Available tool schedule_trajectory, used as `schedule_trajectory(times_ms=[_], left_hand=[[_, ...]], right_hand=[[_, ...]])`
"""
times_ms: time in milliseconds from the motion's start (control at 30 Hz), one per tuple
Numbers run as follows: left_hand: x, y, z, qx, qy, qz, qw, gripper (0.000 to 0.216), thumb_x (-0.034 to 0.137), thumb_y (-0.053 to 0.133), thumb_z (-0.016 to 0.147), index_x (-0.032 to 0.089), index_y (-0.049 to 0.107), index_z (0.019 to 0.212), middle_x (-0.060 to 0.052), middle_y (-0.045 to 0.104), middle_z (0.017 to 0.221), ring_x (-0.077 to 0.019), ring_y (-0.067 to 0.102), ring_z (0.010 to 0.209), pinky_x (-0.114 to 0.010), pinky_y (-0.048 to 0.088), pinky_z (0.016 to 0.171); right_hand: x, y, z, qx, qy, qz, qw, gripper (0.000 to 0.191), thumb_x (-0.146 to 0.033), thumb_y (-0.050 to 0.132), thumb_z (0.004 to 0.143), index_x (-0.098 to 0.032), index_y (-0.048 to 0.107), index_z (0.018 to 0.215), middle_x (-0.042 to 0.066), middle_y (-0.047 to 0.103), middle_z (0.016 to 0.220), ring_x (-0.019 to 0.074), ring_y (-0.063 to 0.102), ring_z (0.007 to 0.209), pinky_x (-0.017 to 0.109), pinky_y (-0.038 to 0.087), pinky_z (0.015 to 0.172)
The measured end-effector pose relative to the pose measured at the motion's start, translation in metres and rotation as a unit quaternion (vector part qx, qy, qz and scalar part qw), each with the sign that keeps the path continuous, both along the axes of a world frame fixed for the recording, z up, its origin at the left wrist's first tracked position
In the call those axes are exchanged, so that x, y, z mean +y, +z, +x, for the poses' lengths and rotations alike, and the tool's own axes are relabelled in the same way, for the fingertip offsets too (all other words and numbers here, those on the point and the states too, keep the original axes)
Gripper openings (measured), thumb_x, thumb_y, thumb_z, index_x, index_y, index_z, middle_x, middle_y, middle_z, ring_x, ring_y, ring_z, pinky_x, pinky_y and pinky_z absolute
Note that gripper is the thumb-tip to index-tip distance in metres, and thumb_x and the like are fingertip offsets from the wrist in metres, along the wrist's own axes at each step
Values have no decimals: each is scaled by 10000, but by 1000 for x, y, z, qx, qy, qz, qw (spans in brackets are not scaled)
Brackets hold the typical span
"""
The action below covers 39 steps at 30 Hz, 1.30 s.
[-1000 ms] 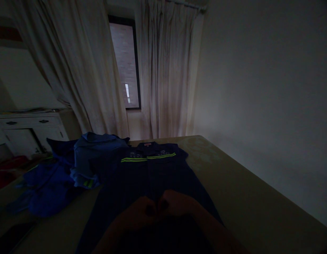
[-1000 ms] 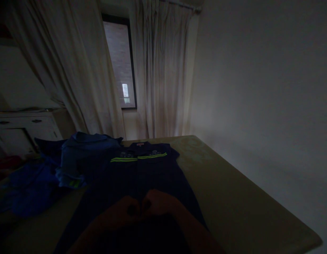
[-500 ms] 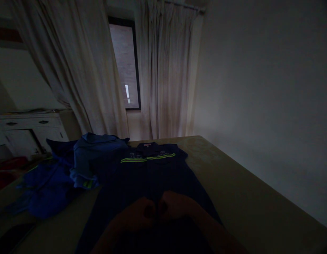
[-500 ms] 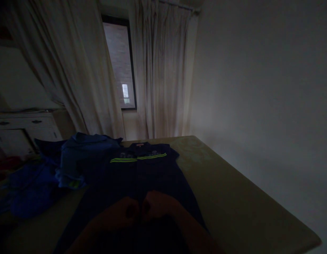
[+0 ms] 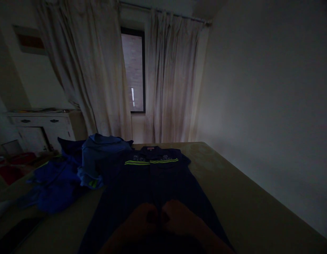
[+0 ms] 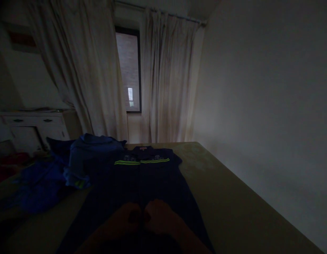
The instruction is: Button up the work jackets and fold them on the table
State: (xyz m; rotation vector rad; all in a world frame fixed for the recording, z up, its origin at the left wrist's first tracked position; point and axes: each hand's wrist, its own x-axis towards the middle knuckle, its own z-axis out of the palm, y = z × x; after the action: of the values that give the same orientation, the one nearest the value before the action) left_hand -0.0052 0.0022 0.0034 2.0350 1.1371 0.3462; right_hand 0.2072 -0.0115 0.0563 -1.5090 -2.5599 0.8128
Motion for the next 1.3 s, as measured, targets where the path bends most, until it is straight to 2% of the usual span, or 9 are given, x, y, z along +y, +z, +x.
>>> schedule_trajectory(times_ms=[100,200,333,533,733,867,1067,1167,1300], left_hand=[[-7,1,2,-3,29,30,999,134,221,644,754,207,668,885,5,697,907,-168,613,824,-245,416,695],[-11,8,3,-5,20,38,999,131,214,646,768,215,667,897,4,702,930,-165,617,843,-242,424,713],[-10,3,3,17,2,101,995,142,158,627,772,225,658,892,9,691,926,-158,603,849,-257,418,755],[-11,-10,2,80,-40,184,979,201,80,580,753,231,616,882,0,689,972,-183,606,907,-295,398,798],[-13,2,1,82,-49,186,978,189,80,546,790,230,616,882,-10,692,985,-191,612,937,-306,406,834],[-12,8,0,55,-54,144,987,171,82,564,757,225,620,834,7,687,943,-163,617,878,-270,418,790],[-15,15,0,8,-53,128,990,162,76,566,739,217,631,787,21,690,901,-136,611,815,-238,415,738],[-16,15,1,-19,-24,85,996,91,208,578,860,218,668,844,19,704,892,-140,616,803,-236,423,715],[-14,9,3,1,21,39,999,250,424,601,909,197,681,842,4,703,851,-158,614,784,-248,416,673]], right_hand=[[-5,-9,6,72,-32,-48,996,210,-279,687,772,-186,771,940,36,774,884,185,690,780,213,399,591],[-4,-12,11,75,-53,-10,996,297,-344,767,750,-187,753,1001,52,770,975,201,686,851,229,419,658],[-4,-6,9,38,-23,12,999,157,-269,707,796,-201,776,919,46,772,943,194,683,830,243,407,680],[-6,-4,8,66,13,53,996,194,-256,644,829,-182,771,955,65,772,985,193,683,865,245,421,719],[-2,-12,8,77,-8,25,997,176,-264,685,812,-191,785,937,53,779,939,190,692,826,237,415,675],[-1,-14,10,93,-4,1,996,173,-271,676,806,-187,779,918,38,778,887,176,689,772,227,399,626],[-3,-16,7,81,22,29,996,162,-222,655,773,-176,766,881,48,770,893,171,678,754,229,388,624],[-3,-18,5,51,36,55,996,154,-246,684,769,-180,761,884,56,763,912,186,673,767,246,382,638],[-3,-18,5,13,45,71,996,195,-292,692,788,-182,754,937,76,752,986,205,673,803,265,374,651]])
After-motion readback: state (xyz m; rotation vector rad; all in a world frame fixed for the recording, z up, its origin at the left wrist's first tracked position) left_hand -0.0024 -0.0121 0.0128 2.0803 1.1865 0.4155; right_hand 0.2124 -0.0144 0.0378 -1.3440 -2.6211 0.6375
